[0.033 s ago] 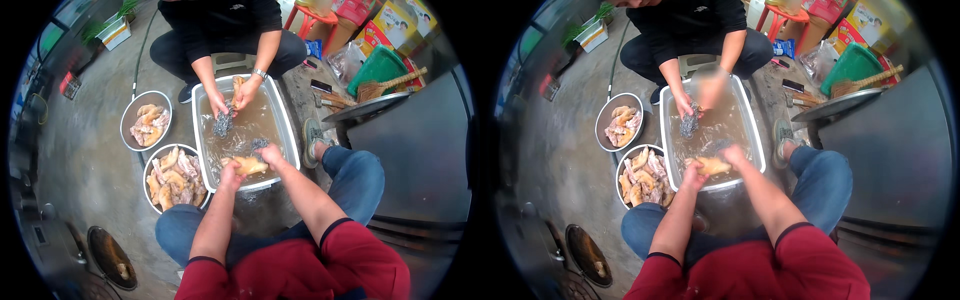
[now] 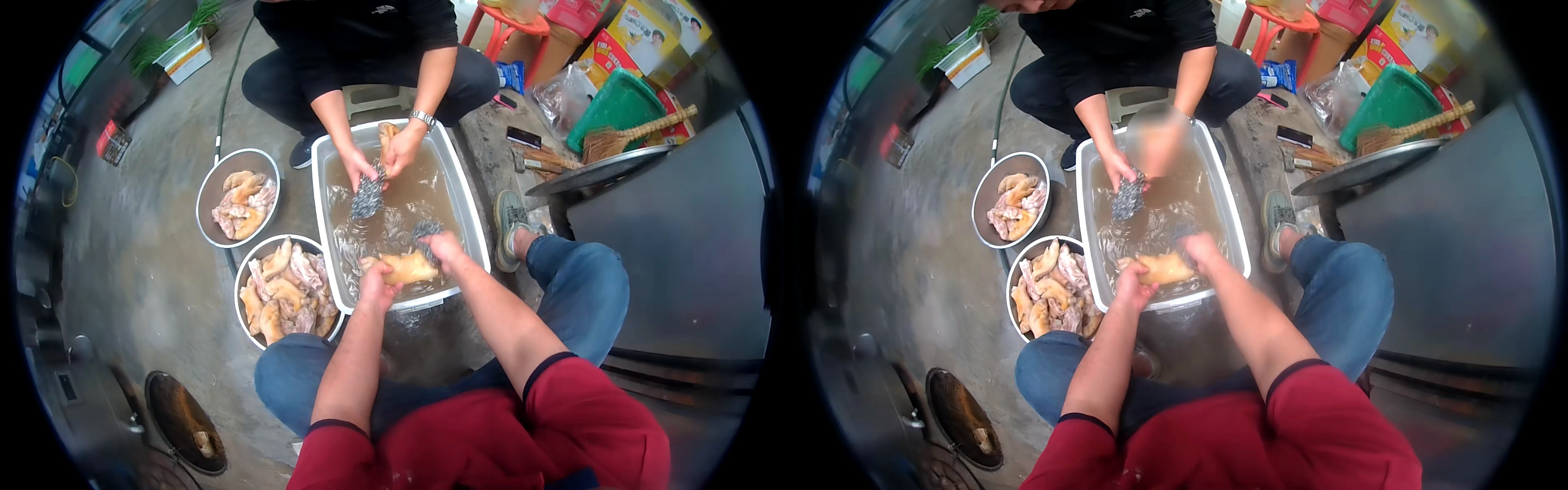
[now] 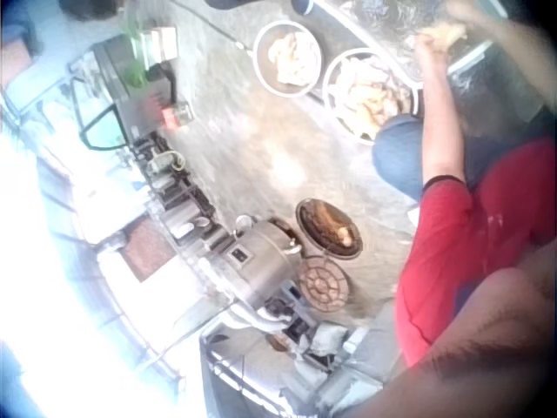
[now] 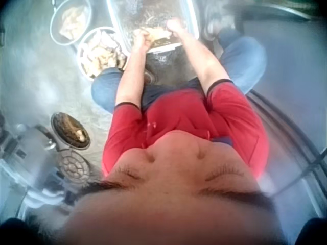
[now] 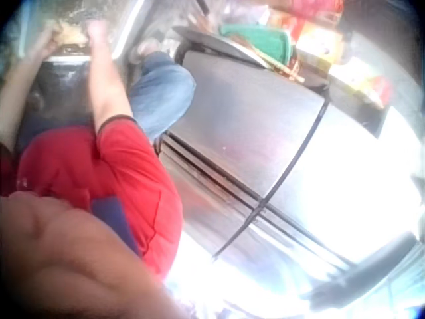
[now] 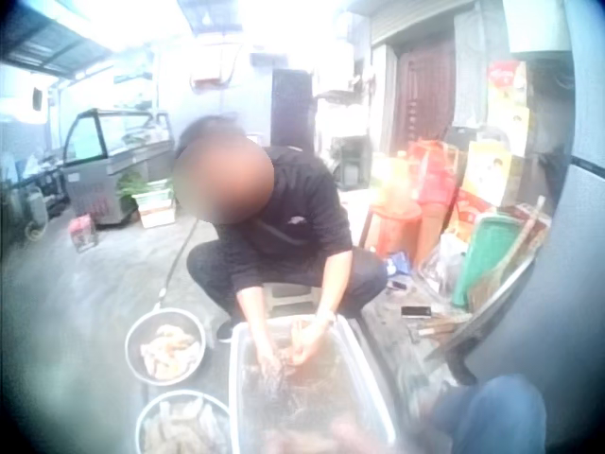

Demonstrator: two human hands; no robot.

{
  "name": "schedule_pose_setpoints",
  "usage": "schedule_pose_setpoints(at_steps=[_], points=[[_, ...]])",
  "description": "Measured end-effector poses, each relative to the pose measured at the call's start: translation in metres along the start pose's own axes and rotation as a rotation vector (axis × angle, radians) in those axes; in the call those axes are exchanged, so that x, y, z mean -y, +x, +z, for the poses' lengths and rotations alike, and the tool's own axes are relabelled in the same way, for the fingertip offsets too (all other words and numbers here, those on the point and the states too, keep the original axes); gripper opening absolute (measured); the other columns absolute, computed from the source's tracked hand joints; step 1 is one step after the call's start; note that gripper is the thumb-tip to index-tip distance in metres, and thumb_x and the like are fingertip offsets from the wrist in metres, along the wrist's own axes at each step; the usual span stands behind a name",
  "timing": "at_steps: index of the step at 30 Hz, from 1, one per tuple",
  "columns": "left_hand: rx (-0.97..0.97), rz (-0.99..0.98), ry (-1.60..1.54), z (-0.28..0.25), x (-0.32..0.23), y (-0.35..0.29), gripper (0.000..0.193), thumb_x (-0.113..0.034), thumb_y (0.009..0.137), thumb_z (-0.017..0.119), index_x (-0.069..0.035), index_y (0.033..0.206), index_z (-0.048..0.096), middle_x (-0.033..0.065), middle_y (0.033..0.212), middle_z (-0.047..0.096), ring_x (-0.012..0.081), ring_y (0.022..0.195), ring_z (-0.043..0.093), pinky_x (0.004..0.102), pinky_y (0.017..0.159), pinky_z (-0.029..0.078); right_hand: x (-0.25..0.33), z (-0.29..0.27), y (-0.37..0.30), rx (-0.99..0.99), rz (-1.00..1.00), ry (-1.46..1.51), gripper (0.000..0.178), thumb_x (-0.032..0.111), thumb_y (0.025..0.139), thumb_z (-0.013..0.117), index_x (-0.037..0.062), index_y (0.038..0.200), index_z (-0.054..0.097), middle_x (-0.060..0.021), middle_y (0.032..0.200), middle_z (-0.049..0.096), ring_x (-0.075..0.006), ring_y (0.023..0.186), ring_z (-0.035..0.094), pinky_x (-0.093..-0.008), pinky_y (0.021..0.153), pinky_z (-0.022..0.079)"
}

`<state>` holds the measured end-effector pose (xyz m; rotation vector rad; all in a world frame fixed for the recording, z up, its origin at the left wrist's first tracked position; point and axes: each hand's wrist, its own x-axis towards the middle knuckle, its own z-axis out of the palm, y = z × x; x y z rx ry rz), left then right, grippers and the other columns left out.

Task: The person scrubs chicken parts with a steel wool pad in a basin of water, rinses them, and places them into a metal bowl. Another person performs the same task alongside them.

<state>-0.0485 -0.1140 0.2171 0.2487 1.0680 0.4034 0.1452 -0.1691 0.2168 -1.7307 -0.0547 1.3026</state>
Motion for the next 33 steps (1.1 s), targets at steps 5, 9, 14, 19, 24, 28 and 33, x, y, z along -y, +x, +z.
schedule_pose_setpoints(at_steps=[5, 9, 14, 19, 24, 28, 33], points=[[-0.018, 0.021, -0.035, -0.001, -0.009, 0.003, 0.037, -0.012, 0.077, 0.057, -0.008, 0.113, 0.054, 0.0121, 0.107, 0.059, 0.0277, 0.091, 0.062, 0.0362, 0.058, 0.052, 0.008, -0.034, 0.011, 0.107, 0.05, 0.306, 0.039, 0.006, 0.082, 0.069, -0.0027, 0.119, 0.058, -0.0154, 0.112, 0.065, -0.0297, 0.104, 0.062, -0.0423, 0.084, 0.053], [0.043, -0.03, -0.04, -0.006, -0.015, 0.007, 0.045, -0.017, 0.074, 0.055, -0.012, 0.119, 0.054, 0.008, 0.106, 0.062, 0.024, 0.088, 0.063, 0.0291, 0.059, 0.049, 0.017, -0.01, -0.029, 0.257, -0.228, -0.111, 0.051, 0.0, 0.076, 0.072, -0.0036, 0.124, 0.055, -0.0142, 0.114, 0.066, -0.025, 0.105, 0.063, -0.0363, 0.092, 0.05], [0.127, 0.227, -0.089, 0.017, 0.001, -0.005, 0.041, -0.022, 0.092, 0.065, -0.017, 0.128, 0.045, 0.0065, 0.113, 0.058, 0.0225, 0.097, 0.062, 0.0362, 0.066, 0.054, 0.01, 0.018, -0.054, 0.176, -0.416, -0.284, 0.051, -0.004, 0.075, 0.073, -0.0018, 0.123, 0.056, -0.0104, 0.109, 0.069, -0.0195, 0.1, 0.065, -0.0328, 0.091, 0.051], [0.201, 0.19, -0.011, 0.022, 0.006, -0.023, 0.051, -0.007, 0.094, 0.062, -0.018, 0.137, 0.037, 0.0082, 0.125, 0.055, 0.0275, 0.111, 0.059, 0.0498, 0.088, 0.052, -0.004, 0.028, -0.053, -0.029, -0.419, 0.01, 0.04, -0.003, 0.079, 0.07, -0.002, 0.117, 0.059, -0.0111, 0.108, 0.069, -0.0194, 0.095, 0.066, -0.0325, 0.088, 0.051], [0.284, 0.245, 0.006, 0.026, 0.006, -0.022, 0.05, -0.007, 0.094, 0.062, -0.018, 0.136, 0.038, 0.0108, 0.131, 0.054, 0.0304, 0.118, 0.058, 0.0506, 0.088, 0.055, -0.001, -0.006, -0.016, -0.185, -0.048, 0.256, 0.016, 0.009, 0.091, 0.06, -0.0017, 0.103, 0.064, -0.012, 0.09, 0.066, -0.0263, 0.082, 0.067, -0.0427, 0.057, 0.056], [0.276, 0.296, 0.079, 0.027, -0.004, -0.024, 0.047, -0.009, 0.094, 0.062, -0.017, 0.135, 0.04, 0.0103, 0.129, 0.055, 0.0293, 0.117, 0.059, 0.0475, 0.088, 0.056, 0.019, -0.038, -0.037, 0.148, -0.111, 0.239, 0.042, 0.01, 0.085, 0.068, -0.0011, 0.124, 0.057, -0.0145, 0.113, 0.066, -0.027, 0.101, 0.062, -0.0408, 0.087, 0.052], [0.221, 0.212, 0.11, 0.032, 0.0, -0.023, 0.038, -0.012, 0.096, 0.061, -0.011, 0.131, 0.047, 0.011, 0.125, 0.059, 0.0281, 0.113, 0.062, 0.047, 0.085, 0.056, -0.001, -0.002, -0.052, 0.079, -0.545, -0.395, 0.054, 0.0, 0.078, 0.071, -0.0026, 0.128, 0.053, -0.0175, 0.114, 0.066, -0.0277, 0.105, 0.063, -0.0378, 0.093, 0.05]])
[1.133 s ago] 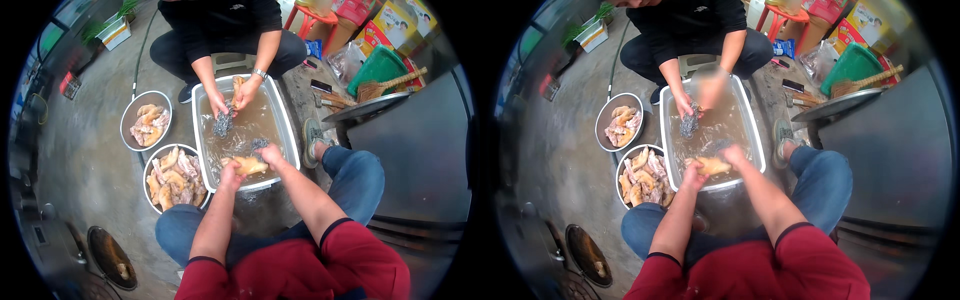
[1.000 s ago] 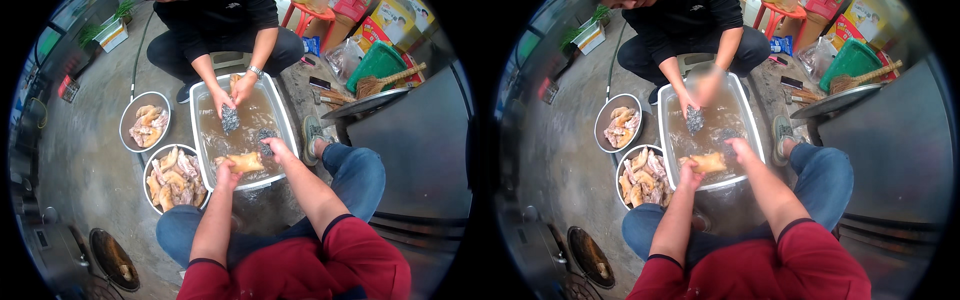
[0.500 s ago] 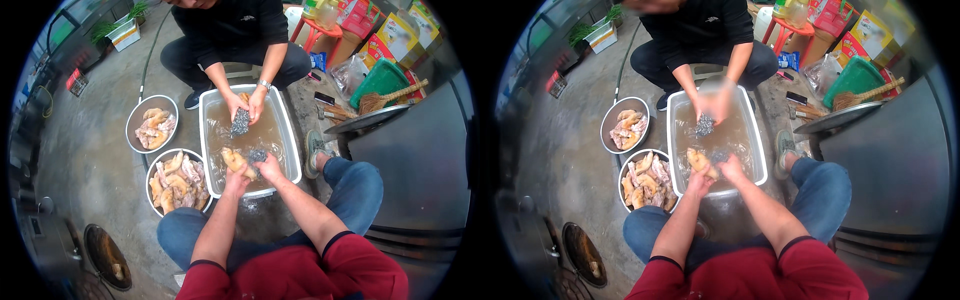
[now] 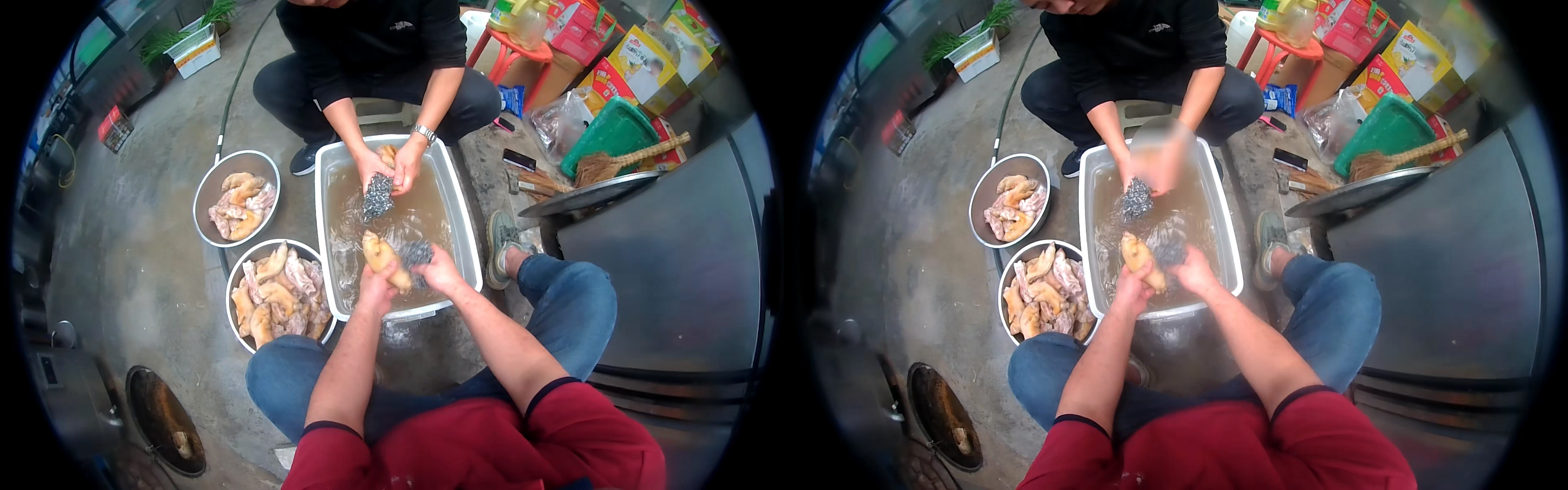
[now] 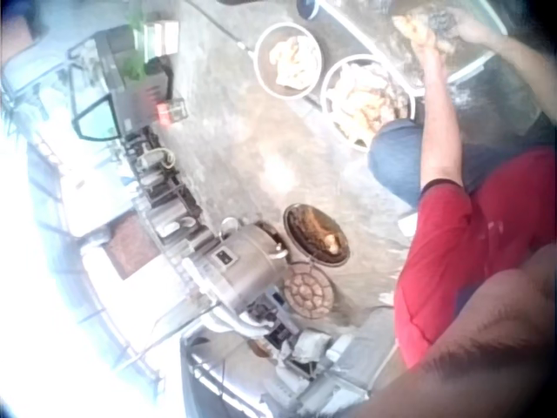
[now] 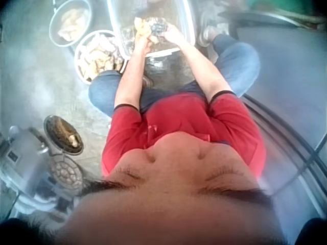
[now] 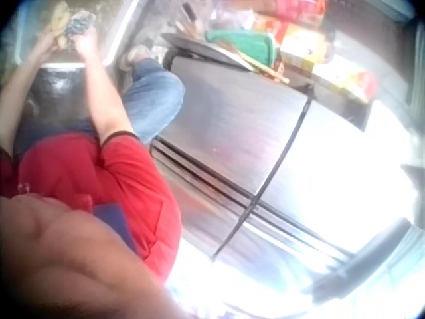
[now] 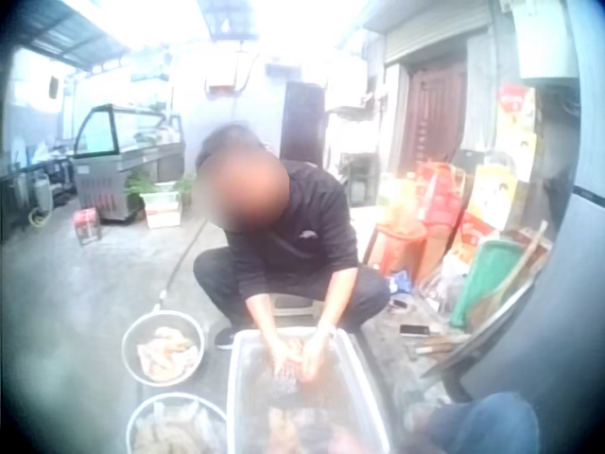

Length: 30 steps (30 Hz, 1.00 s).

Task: The person scrubs chicken parts with a steel wool pad in a basin of water, rinses them, and places them into a metal bowl. Another person performs the same task alongside them.

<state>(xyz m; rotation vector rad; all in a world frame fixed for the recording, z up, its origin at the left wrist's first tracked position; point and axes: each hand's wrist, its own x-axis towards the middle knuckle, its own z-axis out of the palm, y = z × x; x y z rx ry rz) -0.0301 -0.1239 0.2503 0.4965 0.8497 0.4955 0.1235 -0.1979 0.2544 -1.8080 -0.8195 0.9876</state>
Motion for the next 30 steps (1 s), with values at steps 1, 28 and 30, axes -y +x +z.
schedule_pose_setpoints(at_steps=[1, 28, 30], points=[[0.004, -0.042, -0.052, -0.002, 0.003, 0.004, 0.037, -0.011, 0.096, 0.06, -0.01, 0.13, 0.047, 0.0119, 0.124, 0.059, 0.0281, 0.109, 0.063, 0.0468, 0.084, 0.056, -0.003, 0.002, 0.002, -0.08, 0.067, 0.097, 0.046, -0.001, 0.079, 0.069, -0.0018, 0.123, 0.055, -0.015, 0.11, 0.067, -0.0259, 0.101, 0.064, -0.0372, 0.088, 0.052], [-0.192, -0.09, -0.026, -0.002, 0.0, 0.003, 0.039, -0.017, 0.095, 0.06, -0.012, 0.131, 0.047, 0.0073, 0.127, 0.057, 0.0264, 0.108, 0.06, 0.0487, 0.08, 0.05, 0.025, 0.005, 0.0, 0.057, 0.116, 0.238, 0.044, -0.002, 0.078, 0.067, -0.0029, 0.121, 0.056, -0.015, 0.112, 0.067, -0.0252, 0.096, 0.068, -0.0357, 0.084, 0.055], [-0.213, -0.08, -0.036, 0.0, -0.001, 0.001, 0.039, -0.018, 0.095, 0.058, -0.012, 0.132, 0.046, 0.0079, 0.126, 0.057, 0.0264, 0.106, 0.06, 0.0474, 0.078, 0.051, 0.041, 0.022, -0.011, 0.14, -0.119, -0.255, 0.047, 0.0, 0.077, 0.069, -0.0031, 0.122, 0.056, -0.0154, 0.115, 0.067, -0.0237, 0.098, 0.068, -0.0347, 0.086, 0.054]])
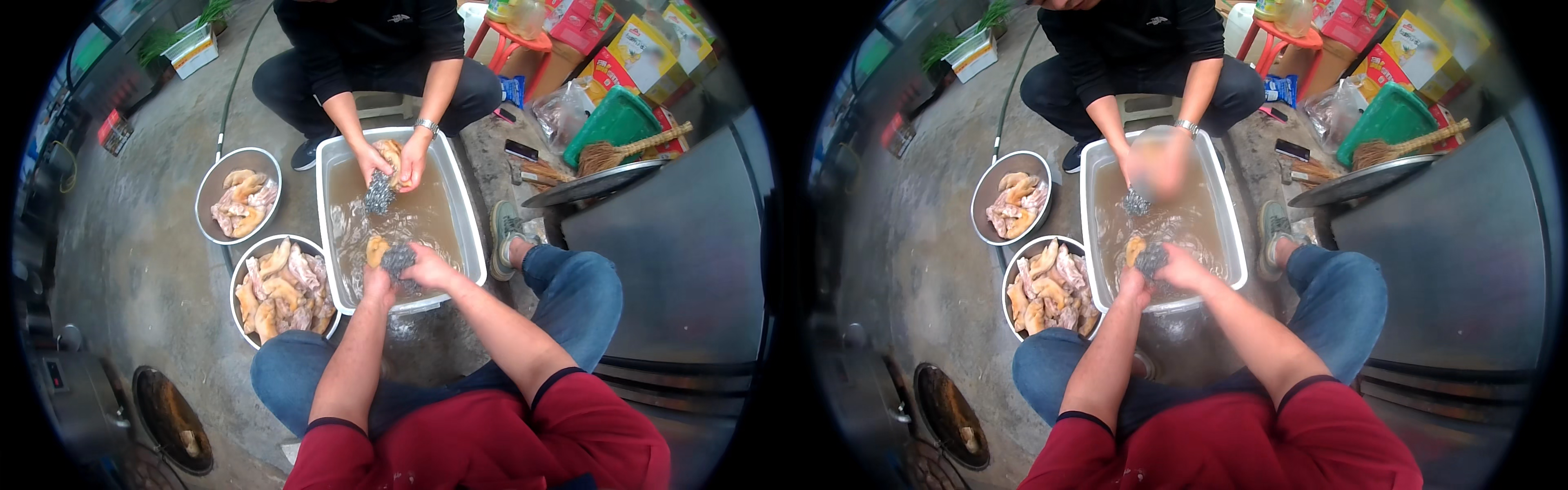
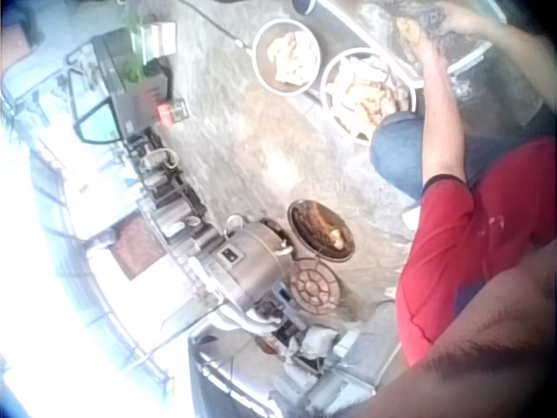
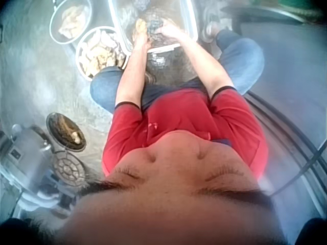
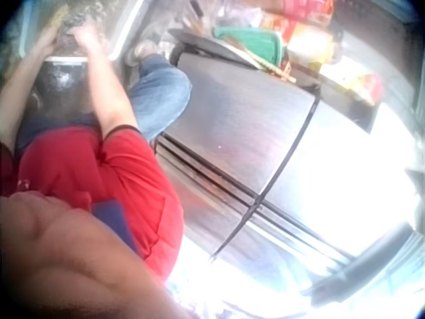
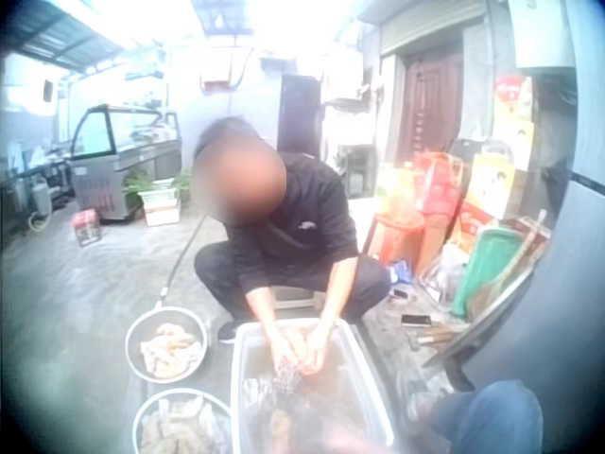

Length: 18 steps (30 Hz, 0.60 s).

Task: The person scrubs chicken parts with a steel wool pad in a basin of water, rinses them, and places them into a metal bowl. Another person performs the same task alongside them.

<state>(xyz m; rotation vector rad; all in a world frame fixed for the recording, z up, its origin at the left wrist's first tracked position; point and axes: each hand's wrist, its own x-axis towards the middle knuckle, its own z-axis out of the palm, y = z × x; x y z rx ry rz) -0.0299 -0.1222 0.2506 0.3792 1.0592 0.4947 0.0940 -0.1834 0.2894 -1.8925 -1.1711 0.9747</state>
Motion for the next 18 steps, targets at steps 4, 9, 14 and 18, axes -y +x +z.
schedule_pose_setpoints(at_steps=[4, 9, 14, 18], points=[[0.03, 0.009, 0.021, 0.0, -0.002, -0.004, 0.043, -0.017, 0.093, 0.057, -0.012, 0.134, 0.045, 0.0085, 0.123, 0.057, 0.0267, 0.102, 0.06, 0.0468, 0.077, 0.051, -0.002, 0.004, 0.004, -0.107, 0.159, 0.328, 0.051, -0.003, 0.071, 0.07, -0.0035, 0.122, 0.059, -0.0164, 0.109, 0.069, -0.0235, 0.1, 0.067, -0.0346, 0.089, 0.051], [0.053, -0.072, 0.089, -0.001, -0.009, -0.007, 0.041, -0.019, 0.091, 0.06, -0.009, 0.129, 0.05, 0.0099, 0.118, 0.061, 0.0253, 0.099, 0.062, 0.0442, 0.077, 0.052, -0.034, -0.002, 0.011, -0.029, 0.266, 0.592, 0.049, -0.008, 0.076, 0.066, -0.0027, 0.124, 0.056, -0.0128, 0.112, 0.067, -0.0243, 0.101, 0.065, -0.0353, 0.087, 0.052], [0.2, -0.27, 0.014, -0.01, -0.012, 0.002, 0.036, -0.02, 0.091, 0.061, -0.006, 0.124, 0.056, 0.0094, 0.109, 0.065, 0.0226, 0.097, 0.064, 0.0398, 0.078, 0.053, -0.054, -0.023, 0.004, 0.041, 0.368, 0.874, 0.049, -0.008, 0.076, 0.065, -0.0016, 0.124, 0.055, -0.013, 0.11, 0.066, -0.024, 0.101, 0.064, -0.0372, 0.084, 0.054], [0.202, -0.278, 0.045, -0.015, -0.007, 0.013, 0.036, -0.021, 0.092, 0.059, -0.01, 0.126, 0.056, 0.0076, 0.111, 0.065, 0.022, 0.097, 0.064, 0.0393, 0.077, 0.053, -0.038, -0.047, 0.004, 0.111, 0.329, 0.857, 0.032, -0.005, 0.083, 0.06, -0.0002, 0.114, 0.059, -0.0115, 0.097, 0.067, -0.0233, 0.086, 0.067, -0.0372, 0.074, 0.057]])
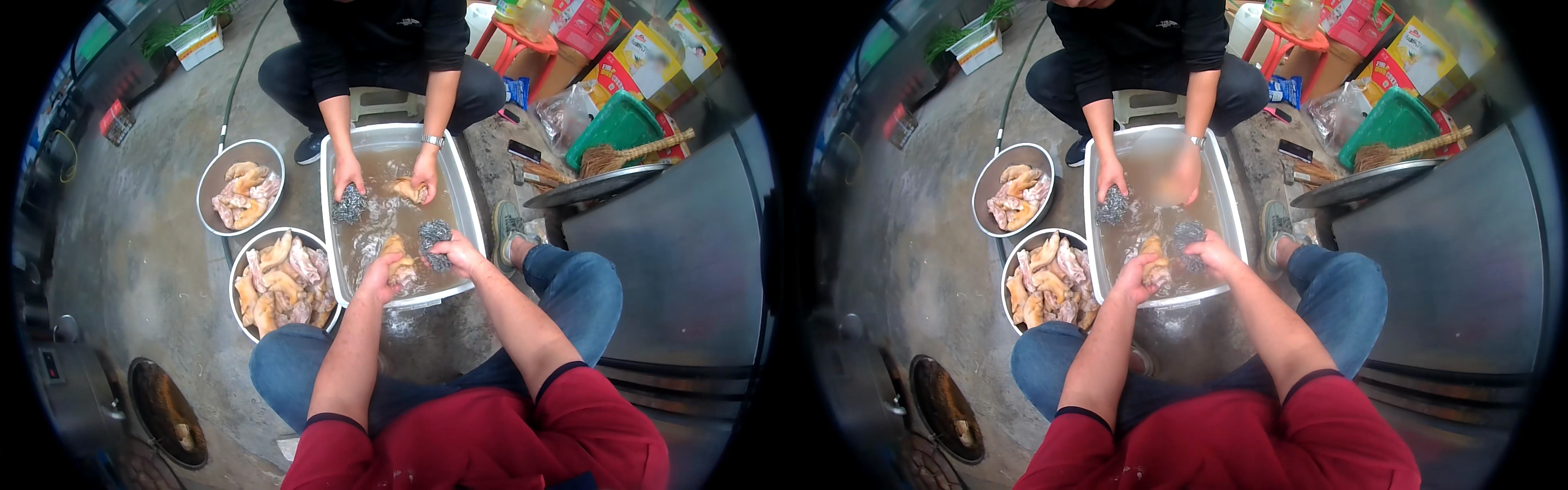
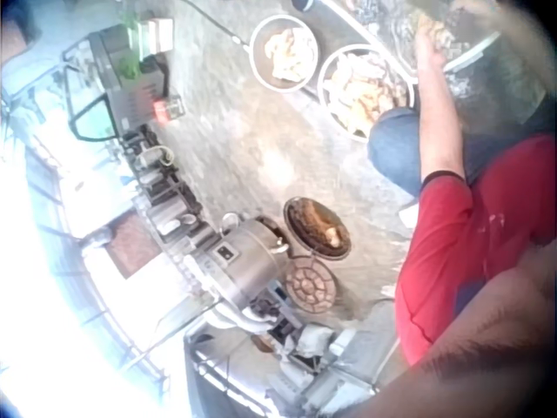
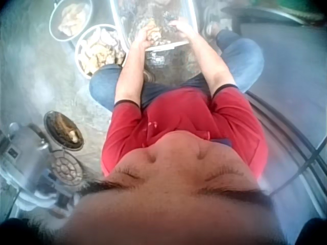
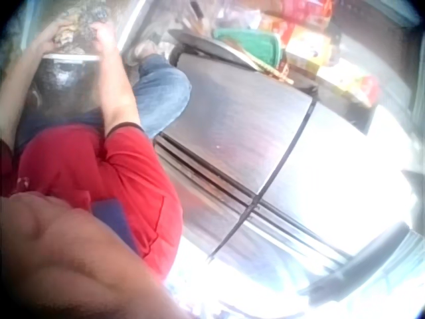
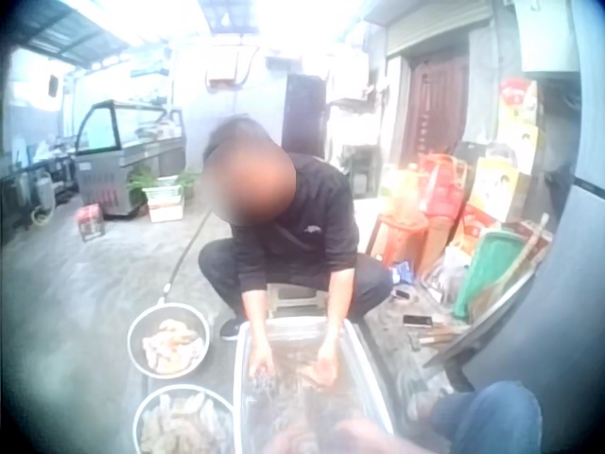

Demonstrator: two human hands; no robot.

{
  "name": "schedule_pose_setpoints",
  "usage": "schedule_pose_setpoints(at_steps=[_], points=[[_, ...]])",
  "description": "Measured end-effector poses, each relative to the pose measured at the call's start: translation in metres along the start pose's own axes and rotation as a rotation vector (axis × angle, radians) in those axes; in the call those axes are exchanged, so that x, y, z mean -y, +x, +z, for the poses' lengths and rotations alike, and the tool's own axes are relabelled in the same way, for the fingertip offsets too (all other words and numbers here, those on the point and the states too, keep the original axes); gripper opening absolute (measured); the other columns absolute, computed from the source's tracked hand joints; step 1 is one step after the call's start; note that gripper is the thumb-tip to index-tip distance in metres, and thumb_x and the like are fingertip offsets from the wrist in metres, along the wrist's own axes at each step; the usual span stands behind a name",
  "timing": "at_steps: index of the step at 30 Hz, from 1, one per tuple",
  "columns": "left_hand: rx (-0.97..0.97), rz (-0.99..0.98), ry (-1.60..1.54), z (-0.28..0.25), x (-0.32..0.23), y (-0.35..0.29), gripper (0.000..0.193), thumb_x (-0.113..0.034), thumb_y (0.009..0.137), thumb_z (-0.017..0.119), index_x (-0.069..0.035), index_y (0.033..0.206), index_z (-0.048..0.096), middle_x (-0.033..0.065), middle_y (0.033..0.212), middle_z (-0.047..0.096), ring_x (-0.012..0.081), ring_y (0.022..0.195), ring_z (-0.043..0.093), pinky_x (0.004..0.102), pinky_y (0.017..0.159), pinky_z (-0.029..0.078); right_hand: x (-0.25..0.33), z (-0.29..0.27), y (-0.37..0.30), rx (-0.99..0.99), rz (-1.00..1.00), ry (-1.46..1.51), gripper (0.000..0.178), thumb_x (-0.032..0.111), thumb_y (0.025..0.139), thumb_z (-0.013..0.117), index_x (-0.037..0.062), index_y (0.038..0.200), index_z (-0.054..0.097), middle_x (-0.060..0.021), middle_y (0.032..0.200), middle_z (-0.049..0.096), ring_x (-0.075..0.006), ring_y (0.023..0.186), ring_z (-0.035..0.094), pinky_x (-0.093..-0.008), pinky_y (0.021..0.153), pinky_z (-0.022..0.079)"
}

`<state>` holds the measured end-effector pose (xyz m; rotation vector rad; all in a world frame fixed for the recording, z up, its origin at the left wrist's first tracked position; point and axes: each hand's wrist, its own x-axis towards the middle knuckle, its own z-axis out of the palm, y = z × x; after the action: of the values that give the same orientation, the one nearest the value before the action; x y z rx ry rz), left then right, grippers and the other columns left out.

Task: The person scrubs chicken parts with a steel wool pad in a basin of water, rinses them, and places them into a metal bowl. Another person performs the same task alongside them.

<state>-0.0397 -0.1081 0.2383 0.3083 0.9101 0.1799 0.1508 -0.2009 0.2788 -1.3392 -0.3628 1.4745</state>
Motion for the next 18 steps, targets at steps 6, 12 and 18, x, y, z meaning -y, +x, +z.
schedule_pose_setpoints(at_steps=[6, 12, 18], points=[[-0.07, 0.121, 0.008, 0.008, 0.001, -0.005, 0.034, -0.027, 0.096, 0.055, -0.008, 0.124, 0.057, 0.0079, 0.108, 0.067, 0.0225, 0.095, 0.066, 0.042, 0.076, 0.056, 0.006, 0.056, -0.012, -0.011, -0.165, -0.855, 0.046, 0.007, 0.076, 0.074, -0.0017, 0.119, 0.058, -0.0126, 0.103, 0.069, -0.0231, 0.096, 0.066, -0.0345, 0.089, 0.05], [-0.075, 0.023, 0.095, 0.01, -0.004, -0.017, 0.033, -0.03, 0.097, 0.051, -0.014, 0.126, 0.058, 0.0059, 0.111, 0.065, 0.0215, 0.096, 0.063, 0.0441, 0.078, 0.054, -0.009, 0.041, -0.005, 0.0, -0.307, -0.814, 0.05, -0.002, 0.074, 0.073, -0.0006, 0.121, 0.056, -0.0094, 0.104, 0.068, -0.0169, 0.097, 0.064, -0.0321, 0.089, 0.05], [0.049, -0.068, 0.063, -0.005, -0.007, -0.004, 0.034, -0.025, 0.094, 0.057, -0.008, 0.124, 0.057, 0.009, 0.108, 0.067, 0.0232, 0.095, 0.064, 0.0416, 0.077, 0.055, -0.013, 0.018, -0.003, 0.033, -0.216, -0.479, 0.052, -0.012, 0.072, 0.066, 0.0001, 0.122, 0.056, -0.0075, 0.106, 0.067, -0.0169, 0.099, 0.064, -0.0305, 0.09, 0.051]])
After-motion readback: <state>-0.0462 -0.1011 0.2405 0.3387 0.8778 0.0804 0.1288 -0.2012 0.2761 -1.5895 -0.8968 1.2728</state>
